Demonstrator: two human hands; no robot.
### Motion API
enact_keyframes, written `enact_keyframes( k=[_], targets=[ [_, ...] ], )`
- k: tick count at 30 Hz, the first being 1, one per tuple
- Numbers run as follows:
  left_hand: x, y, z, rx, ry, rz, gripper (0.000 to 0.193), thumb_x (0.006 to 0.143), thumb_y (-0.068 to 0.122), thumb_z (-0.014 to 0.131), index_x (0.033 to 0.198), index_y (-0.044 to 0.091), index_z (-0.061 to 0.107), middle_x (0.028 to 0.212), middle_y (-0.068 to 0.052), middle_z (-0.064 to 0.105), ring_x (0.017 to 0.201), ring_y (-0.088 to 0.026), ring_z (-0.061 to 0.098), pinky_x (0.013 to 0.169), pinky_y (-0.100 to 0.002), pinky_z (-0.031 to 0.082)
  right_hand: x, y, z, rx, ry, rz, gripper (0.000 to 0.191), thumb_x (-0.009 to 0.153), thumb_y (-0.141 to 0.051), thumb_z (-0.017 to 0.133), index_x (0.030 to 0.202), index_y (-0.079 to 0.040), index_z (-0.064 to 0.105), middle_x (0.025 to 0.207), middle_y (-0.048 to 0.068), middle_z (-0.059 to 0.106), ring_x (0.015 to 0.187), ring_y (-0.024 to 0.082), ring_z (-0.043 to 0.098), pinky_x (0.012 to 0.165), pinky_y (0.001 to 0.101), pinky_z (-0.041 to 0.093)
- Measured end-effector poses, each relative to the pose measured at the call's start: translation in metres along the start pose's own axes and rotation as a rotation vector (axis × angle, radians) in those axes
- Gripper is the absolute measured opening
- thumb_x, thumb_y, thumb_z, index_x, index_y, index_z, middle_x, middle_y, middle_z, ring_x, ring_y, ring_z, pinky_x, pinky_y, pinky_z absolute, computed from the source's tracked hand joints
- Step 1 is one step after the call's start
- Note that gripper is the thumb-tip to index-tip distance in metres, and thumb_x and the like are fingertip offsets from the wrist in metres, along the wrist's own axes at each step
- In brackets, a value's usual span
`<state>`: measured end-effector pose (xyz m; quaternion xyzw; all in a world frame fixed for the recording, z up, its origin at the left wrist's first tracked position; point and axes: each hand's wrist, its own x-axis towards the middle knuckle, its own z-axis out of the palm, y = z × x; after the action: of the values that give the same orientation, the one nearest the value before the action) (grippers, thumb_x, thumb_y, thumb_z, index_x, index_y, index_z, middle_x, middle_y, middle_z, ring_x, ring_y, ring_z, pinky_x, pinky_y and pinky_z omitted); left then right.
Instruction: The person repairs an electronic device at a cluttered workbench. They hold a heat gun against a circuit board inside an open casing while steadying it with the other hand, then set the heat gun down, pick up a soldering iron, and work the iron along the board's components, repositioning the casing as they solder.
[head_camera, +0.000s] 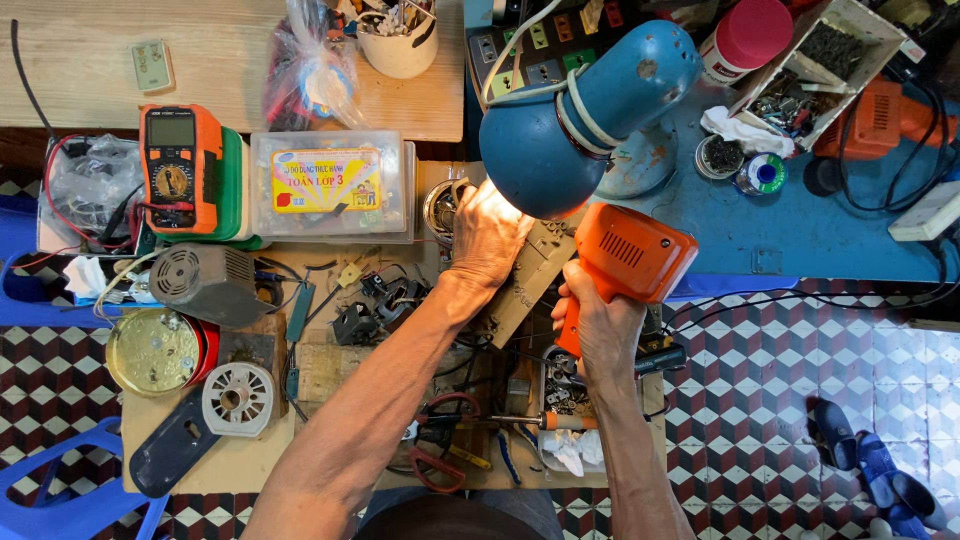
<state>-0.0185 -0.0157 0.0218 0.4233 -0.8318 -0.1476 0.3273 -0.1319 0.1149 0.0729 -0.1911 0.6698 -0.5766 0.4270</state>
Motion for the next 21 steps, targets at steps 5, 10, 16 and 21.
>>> enact_keyframes(
  k=[5, 10, 16, 21],
  targets=[
    [0.0018, 0.0014, -0.0013, -0.051, 0.008, -0.028, 0.012, 0.086, 0.014, 0.079, 0.090, 0.005, 0.073, 0.093, -0.008, 0.068, 0.089, -0.025, 0.066, 0.081, -0.042, 0.051, 0.0033, 0.0033, 0.0017, -0.018, -0.006, -0.001, 0.025, 0.089, -0.019, 0.073, 0.102, 0.001, 0.065, 0.076, 0.007, 0.066, 0.053, 0.012, 0.065, 0.043, 0.0247, 0.055],
    [0.0017, 0.0032, -0.0023, -0.070, 0.040, -0.037, 0.015, 0.085, 0.013, 0.079, 0.093, 0.004, 0.072, 0.097, -0.011, 0.069, 0.091, -0.027, 0.068, 0.082, -0.041, 0.056, 0.0038, 0.0061, 0.0009, -0.054, 0.007, 0.011, 0.026, 0.089, -0.020, 0.073, 0.101, 0.001, 0.066, 0.076, 0.007, 0.067, 0.053, 0.012, 0.065, 0.044, 0.0246, 0.055],
    [0.0020, 0.0015, 0.0002, -0.110, 0.041, -0.075, 0.017, 0.084, 0.014, 0.081, 0.094, 0.004, 0.072, 0.096, -0.011, 0.069, 0.089, -0.028, 0.069, 0.078, -0.040, 0.059, 0.0030, 0.0055, 0.0033, -0.047, 0.009, 0.005, 0.026, 0.088, -0.021, 0.073, 0.102, 0.000, 0.065, 0.076, 0.007, 0.066, 0.053, 0.012, 0.065, 0.043, 0.0244, 0.055],
    [0.0013, -0.0012, 0.0059, -0.106, 0.046, -0.069, 0.016, 0.085, 0.015, 0.081, 0.092, 0.004, 0.072, 0.092, -0.010, 0.069, 0.089, -0.027, 0.069, 0.077, -0.039, 0.060, 0.0002, 0.0014, 0.0042, -0.068, 0.019, -0.011, 0.027, 0.088, -0.021, 0.073, 0.101, 0.001, 0.065, 0.076, 0.007, 0.066, 0.053, 0.012, 0.065, 0.043, 0.0247, 0.055]
  ],
)
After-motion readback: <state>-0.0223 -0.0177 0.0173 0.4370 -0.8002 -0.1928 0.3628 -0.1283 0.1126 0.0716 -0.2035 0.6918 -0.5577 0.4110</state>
